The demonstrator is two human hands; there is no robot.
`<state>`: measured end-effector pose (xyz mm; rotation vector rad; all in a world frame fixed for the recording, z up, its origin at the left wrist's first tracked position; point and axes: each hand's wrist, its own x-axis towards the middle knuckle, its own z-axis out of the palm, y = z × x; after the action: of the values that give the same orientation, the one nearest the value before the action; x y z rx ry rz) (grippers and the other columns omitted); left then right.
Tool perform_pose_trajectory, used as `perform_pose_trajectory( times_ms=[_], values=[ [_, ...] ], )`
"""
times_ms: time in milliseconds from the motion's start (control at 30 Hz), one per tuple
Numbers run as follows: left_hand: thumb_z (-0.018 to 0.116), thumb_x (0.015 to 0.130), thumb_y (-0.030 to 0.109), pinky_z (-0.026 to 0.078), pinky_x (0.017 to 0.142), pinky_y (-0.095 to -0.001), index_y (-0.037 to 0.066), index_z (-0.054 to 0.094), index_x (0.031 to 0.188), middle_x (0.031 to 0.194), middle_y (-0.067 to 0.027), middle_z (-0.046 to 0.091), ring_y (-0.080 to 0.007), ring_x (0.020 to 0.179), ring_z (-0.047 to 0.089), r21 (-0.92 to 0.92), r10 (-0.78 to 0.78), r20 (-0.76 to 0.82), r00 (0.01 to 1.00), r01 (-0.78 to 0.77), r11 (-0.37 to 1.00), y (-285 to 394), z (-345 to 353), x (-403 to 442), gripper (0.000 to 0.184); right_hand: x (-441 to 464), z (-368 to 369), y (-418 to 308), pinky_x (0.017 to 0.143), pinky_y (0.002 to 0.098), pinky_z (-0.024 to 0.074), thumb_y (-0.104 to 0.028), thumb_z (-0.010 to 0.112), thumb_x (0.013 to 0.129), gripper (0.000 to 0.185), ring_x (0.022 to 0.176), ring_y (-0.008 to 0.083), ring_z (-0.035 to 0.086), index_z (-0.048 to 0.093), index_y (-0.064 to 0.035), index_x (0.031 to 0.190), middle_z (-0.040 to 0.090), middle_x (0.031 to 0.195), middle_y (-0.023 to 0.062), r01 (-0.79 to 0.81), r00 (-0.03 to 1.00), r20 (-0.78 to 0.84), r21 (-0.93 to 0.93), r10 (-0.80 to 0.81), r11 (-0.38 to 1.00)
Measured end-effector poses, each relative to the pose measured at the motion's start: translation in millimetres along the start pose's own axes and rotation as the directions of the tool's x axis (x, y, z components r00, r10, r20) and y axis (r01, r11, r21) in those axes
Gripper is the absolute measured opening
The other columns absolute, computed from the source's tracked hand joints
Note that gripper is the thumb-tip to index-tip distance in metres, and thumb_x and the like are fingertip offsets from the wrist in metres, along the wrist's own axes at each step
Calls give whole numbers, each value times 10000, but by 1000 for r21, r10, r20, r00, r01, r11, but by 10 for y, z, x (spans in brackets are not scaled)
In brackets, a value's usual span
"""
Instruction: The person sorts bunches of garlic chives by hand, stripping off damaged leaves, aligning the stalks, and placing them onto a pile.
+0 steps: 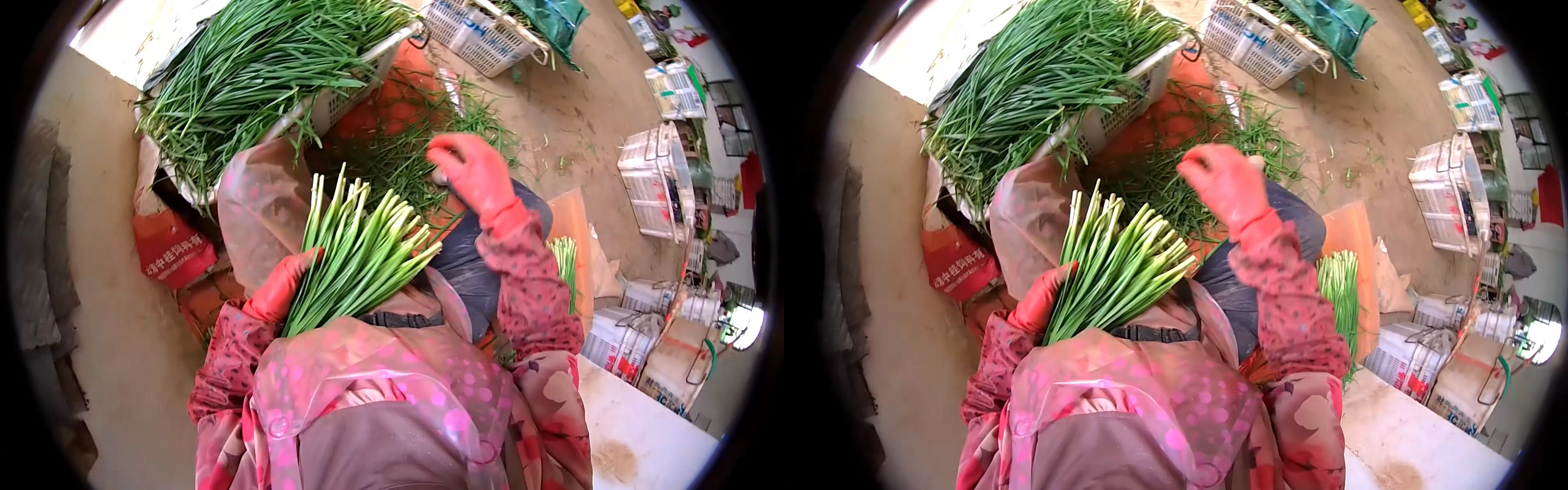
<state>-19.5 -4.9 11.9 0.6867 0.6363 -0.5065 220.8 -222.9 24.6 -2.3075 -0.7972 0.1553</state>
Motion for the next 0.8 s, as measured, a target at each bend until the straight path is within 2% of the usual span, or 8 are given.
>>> perform_pose_trajectory(
  times_ms=[67, 167, 333, 467, 533, 700, 767, 800],
  values=[
    [556, 925, 391, 518, 841, -288, 6, 595, 1171, 1066, -71, 666, -154, 921, 648, 1, 19, 11, 1000, -19, 1000, -36, -71, 57, 459, -149, 139, -330, 765, 351, 502, -169, 662, 794, 149, 870, 234, 643, 682, -84, 915, 670, 902, 89, 291, 941, 177, 23, -290, 957],
    [573, 917, 357, 521, 846, -296, 7, 588, 1184, 1076, -75, 664, -162, 925, 650, -86, -20, 10, 1000, 21, 996, -8, -26, 41, 441, -230, 400, -541, 811, 389, 498, -126, 669, 731, 195, 949, 270, 619, 675, -114, 926, 661, 996, 80, 454, 876, 87, 189, -475, 871],
    [601, 890, 372, 510, 869, -317, 6, 531, 1250, 1163, -90, 630, -177, 982, 631, -159, 28, 48, 998, -20, 987, -5, 20, 17, 518, -307, 555, -414, 856, 388, 485, -105, 673, 726, 205, 961, 264, 625, 681, -114, 931, 670, 1004, 70, 516, 821, 149, 219, -552, 828],
    [628, 865, 408, 505, 863, -307, 4, 503, 1273, 1174, -82, 617, -169, 983, 622, -178, 34, 75, 997, -20, 984, -90, -145, 30, 587, -300, 600, -399, 825, 370, 488, -120, 690, 735, 133, 936, 248, 627, 695, -110, 867, 672, 963, 62, 351, 881, 149, 433, -450, 830],
    [668, 833, 435, 484, 885, -295, 10, 492, 1285, 1181, -72, 605, -161, 1013, 602, 223, 29, 132, 991, -58, 973, -30, -225, 36, 644, -358, 599, -431, 793, 351, 490, -136, 698, 744, 125, 898, 242, 630, 693, -111, 867, 665, 904, 70, -63, 953, 279, 556, -114, 829],
    [704, 825, 119, 472, 900, -298, -3, 471, 1305, 1182, -65, 605, -150, 1040, 587, 215, 82, 182, 980, -121, 969, 9, 65, -3, 547, -366, 804, -349, 659, 385, 490, -145, 638, 813, 70, 749, 279, 617, 602, -88, 831, 609, 769, 82, 318, 948, -67, 158, -311, 935],
    [696, 829, 113, 470, 907, -300, -5, 474, 1304, 1187, -65, 604, -150, 1044, 585, 298, 60, 185, 981, -114, 948, 30, -9, 4, 537, -220, 835, -119, 650, 366, 504, -150, 624, 826, 98, 731, 262, 630, 604, -76, 888, 637, 808, 87, -88, 993, -21, 548, 119, 832],
    [688, 833, 106, 467, 914, -302, -7, 477, 1302, 1191, -65, 603, -149, 1048, 583, 372, 46, 182, 982, -112, 921, 43, -32, 4, 526, -107, 825, 81, 659, 354, 508, -153, 622, 830, 118, 739, 251, 638, 603, -66, 909, 650, 831, 91, -289, 939, 83, 714, 333, 637]
  ],
)
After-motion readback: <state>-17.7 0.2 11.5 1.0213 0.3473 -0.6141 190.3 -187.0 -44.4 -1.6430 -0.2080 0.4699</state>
